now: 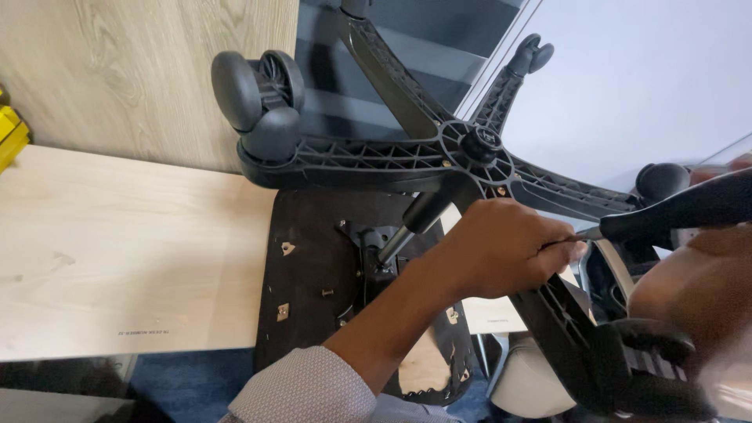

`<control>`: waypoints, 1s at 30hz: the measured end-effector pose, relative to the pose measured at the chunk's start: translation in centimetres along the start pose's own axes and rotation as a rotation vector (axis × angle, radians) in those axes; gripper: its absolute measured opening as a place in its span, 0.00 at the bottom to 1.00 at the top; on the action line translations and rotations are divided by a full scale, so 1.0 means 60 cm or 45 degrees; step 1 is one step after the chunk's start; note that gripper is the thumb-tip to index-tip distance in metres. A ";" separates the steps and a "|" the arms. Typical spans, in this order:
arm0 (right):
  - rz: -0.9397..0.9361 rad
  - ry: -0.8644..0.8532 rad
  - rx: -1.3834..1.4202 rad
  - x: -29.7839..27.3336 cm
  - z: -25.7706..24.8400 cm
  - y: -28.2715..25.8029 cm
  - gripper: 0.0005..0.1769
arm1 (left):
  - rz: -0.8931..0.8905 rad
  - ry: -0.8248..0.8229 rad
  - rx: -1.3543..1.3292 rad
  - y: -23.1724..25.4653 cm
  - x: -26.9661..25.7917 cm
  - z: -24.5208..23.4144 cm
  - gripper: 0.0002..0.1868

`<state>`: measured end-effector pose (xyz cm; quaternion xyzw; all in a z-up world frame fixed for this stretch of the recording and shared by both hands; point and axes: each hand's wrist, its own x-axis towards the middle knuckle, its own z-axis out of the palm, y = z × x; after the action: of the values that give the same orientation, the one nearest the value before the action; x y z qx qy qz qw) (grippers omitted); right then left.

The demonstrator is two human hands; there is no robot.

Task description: The person assembles an office chair base, using a screwdriver to drive screws that fasten the caster wheels into the five-star base. They work screw by screw around the base, repositioning the screwdriver between fasteners, and continue tightening screws on the underside of the seat mechanism at the end.

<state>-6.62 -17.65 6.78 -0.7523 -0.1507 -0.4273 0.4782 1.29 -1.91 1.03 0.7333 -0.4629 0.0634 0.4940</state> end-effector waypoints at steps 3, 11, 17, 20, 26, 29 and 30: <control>0.003 0.003 -0.002 0.001 0.002 0.005 0.17 | 0.027 0.062 -0.014 -0.003 -0.003 0.000 0.21; 0.021 0.025 -0.048 -0.005 0.006 0.004 0.17 | 0.064 0.105 -0.070 -0.010 -0.008 -0.001 0.20; 0.004 0.023 0.020 -0.001 0.004 0.012 0.16 | 0.031 0.099 -0.047 -0.009 -0.008 0.001 0.21; 0.010 0.023 0.049 -0.009 0.000 0.017 0.16 | 0.054 0.119 -0.059 -0.009 -0.012 0.005 0.20; 0.004 0.059 0.098 -0.004 -0.024 0.043 0.16 | 0.031 0.114 -0.053 -0.010 -0.011 0.005 0.20; -0.015 0.085 0.161 0.008 -0.032 0.074 0.16 | -0.008 0.077 -0.035 -0.008 -0.011 0.004 0.21; -0.024 0.100 0.186 0.013 -0.030 0.083 0.15 | -0.014 0.077 -0.024 -0.006 -0.012 0.003 0.21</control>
<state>-3.90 -21.77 4.76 -0.6965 -0.1697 -0.4489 0.5334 1.10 -1.56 0.30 0.7288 -0.4443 0.0784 0.5150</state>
